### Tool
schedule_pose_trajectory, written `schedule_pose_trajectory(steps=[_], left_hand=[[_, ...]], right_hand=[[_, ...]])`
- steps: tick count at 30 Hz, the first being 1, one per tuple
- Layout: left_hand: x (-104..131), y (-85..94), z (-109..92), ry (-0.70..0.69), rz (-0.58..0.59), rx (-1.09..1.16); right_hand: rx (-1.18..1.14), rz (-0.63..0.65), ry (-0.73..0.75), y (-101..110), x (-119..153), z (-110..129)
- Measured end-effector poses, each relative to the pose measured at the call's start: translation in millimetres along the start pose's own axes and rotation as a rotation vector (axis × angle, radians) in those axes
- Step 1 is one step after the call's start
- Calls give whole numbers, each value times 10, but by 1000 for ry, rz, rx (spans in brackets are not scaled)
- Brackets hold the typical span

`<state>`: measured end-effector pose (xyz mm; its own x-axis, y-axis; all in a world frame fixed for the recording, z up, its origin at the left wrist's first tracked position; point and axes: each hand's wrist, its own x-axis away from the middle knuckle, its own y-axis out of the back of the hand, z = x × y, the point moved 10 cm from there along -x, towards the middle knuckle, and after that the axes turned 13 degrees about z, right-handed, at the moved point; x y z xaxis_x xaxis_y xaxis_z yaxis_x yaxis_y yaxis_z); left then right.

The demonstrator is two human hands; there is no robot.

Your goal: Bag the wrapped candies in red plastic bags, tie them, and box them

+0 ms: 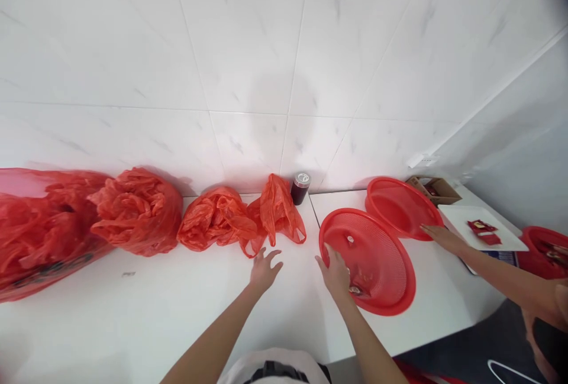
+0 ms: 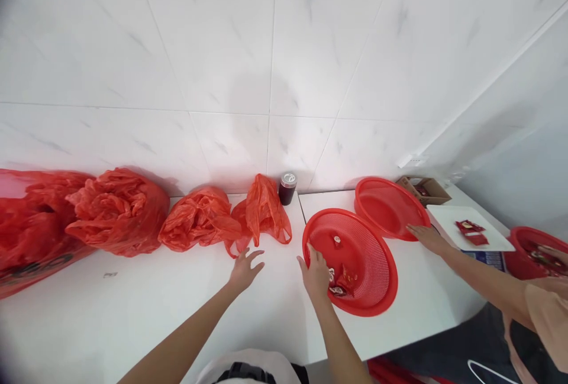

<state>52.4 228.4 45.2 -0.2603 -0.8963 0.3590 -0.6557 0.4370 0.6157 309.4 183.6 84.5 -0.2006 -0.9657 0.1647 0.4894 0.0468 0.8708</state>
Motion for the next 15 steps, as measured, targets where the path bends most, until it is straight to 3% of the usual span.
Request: schedule_pose_trajectory(steps=[3, 6, 9, 11, 13, 15], left_hand=[[-325, 82, -245, -2, -33, 35], [-318, 408, -439, -71, -105, 80], [-8, 769, -590, -164, -169, 126], [299, 927, -669, -202, -196, 153], [633, 994, -740, -238, -197, 235], [954, 992, -781, -268, -162, 395]], right_hand=[[-82, -79, 185, 112, 119, 352], [-216, -120, 261, 200, 314, 543], [-356, -145, 298, 349, 432, 802], [-437, -143, 385, 462, 447, 1128], [-490, -108, 483, 505, 422, 1507], [-454, 45, 554, 360, 377, 1866]])
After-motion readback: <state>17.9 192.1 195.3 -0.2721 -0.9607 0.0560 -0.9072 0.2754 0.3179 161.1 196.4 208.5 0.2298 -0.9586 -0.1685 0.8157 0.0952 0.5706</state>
